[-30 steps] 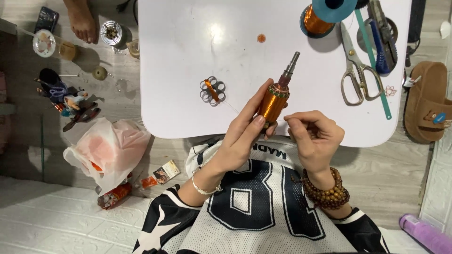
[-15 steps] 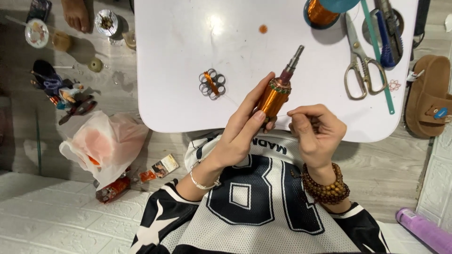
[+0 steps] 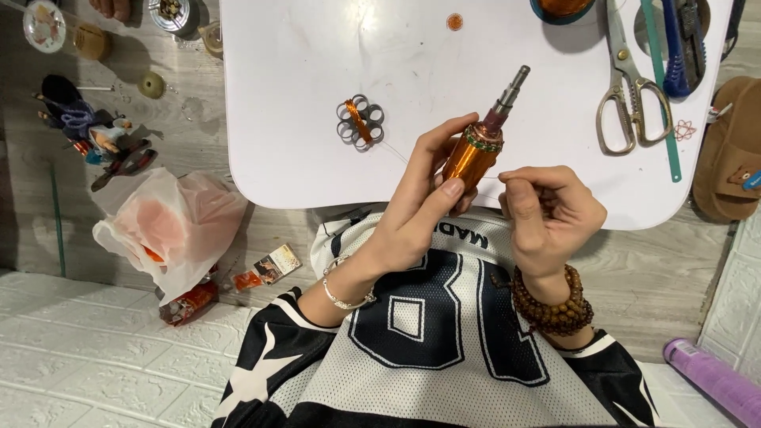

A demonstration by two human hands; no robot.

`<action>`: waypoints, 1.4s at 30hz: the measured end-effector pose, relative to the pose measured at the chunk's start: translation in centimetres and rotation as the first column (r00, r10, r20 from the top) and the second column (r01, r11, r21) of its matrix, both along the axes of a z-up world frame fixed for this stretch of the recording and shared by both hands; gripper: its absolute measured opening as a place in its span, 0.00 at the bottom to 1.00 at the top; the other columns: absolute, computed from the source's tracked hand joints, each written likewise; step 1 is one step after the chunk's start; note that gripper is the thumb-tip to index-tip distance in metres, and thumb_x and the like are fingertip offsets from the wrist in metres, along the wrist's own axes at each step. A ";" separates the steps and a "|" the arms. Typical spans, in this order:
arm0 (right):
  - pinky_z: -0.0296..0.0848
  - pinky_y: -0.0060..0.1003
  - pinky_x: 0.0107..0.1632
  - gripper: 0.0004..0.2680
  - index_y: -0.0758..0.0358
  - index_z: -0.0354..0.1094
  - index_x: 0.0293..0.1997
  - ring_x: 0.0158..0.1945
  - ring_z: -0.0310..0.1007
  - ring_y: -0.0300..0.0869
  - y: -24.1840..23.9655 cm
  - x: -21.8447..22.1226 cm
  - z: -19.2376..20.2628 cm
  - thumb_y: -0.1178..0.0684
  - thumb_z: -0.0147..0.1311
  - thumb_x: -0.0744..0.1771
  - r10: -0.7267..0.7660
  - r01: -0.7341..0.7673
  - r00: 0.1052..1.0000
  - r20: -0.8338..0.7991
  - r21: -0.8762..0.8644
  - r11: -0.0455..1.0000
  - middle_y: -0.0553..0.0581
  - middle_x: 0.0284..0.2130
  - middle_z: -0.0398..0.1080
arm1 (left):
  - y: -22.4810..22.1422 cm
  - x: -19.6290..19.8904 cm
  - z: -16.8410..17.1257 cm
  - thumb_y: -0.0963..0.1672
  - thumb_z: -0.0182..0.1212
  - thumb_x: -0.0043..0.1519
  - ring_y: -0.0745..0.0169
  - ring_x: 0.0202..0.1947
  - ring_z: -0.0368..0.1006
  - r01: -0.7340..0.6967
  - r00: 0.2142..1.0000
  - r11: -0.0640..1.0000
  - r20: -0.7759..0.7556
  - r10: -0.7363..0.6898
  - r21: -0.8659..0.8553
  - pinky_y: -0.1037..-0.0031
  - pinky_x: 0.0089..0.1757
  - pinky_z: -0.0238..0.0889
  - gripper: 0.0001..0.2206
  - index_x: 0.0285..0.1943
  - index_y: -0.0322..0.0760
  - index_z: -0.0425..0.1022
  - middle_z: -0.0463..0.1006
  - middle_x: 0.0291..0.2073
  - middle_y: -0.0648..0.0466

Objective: Repairing a motor armature by winding and securing copper wire using manual tools

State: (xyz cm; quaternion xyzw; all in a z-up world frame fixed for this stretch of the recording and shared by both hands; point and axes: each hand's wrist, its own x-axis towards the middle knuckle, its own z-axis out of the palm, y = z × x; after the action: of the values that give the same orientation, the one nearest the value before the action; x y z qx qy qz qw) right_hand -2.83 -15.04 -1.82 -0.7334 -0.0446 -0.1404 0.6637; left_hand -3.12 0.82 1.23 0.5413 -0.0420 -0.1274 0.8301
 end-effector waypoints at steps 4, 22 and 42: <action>0.60 0.29 0.25 0.06 0.76 0.69 0.38 0.20 0.64 0.40 -0.1 0.0 0.1 0.59 0.53 0.69 -0.018 0.018 1.000 -0.015 -0.020 1.000 0.62 0.20 0.67 | 0.0 0.0 0.3 0.49 0.46 0.71 0.70 0.46 0.64 -0.016 0.999 0.998 0.036 0.014 0.054 0.79 0.40 0.63 0.25 0.76 0.38 0.50 0.66 0.62 0.48; 0.61 0.29 0.25 0.06 0.76 0.69 0.37 0.20 0.64 0.41 -0.3 -0.1 -0.4 0.59 0.53 0.69 -0.012 0.012 1.000 0.003 -0.032 0.999 0.62 0.20 0.67 | -0.5 -0.4 0.7 0.50 0.44 0.72 0.72 0.38 0.62 -0.050 0.999 0.996 0.009 0.050 0.076 0.80 0.38 0.62 0.22 0.73 0.40 0.54 0.70 0.58 0.50; 0.53 0.24 0.20 0.03 0.75 0.72 0.32 0.17 0.49 0.28 -0.4 0.9 -1.4 0.65 0.57 0.66 0.108 -0.118 0.989 0.105 0.099 0.988 0.52 0.11 0.60 | -0.5 -0.1 -0.8 0.46 0.44 0.72 0.71 0.35 0.62 -0.134 0.976 0.991 0.169 0.136 -0.024 0.76 0.38 0.62 0.19 0.70 0.35 0.59 0.71 0.47 0.45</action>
State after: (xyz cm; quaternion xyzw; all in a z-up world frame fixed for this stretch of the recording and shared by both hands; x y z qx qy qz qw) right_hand -1.89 -15.42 -3.26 -0.6859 -0.1118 -0.1409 0.7051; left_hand -3.17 0.33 0.44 0.5468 -0.0768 -0.0239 0.8334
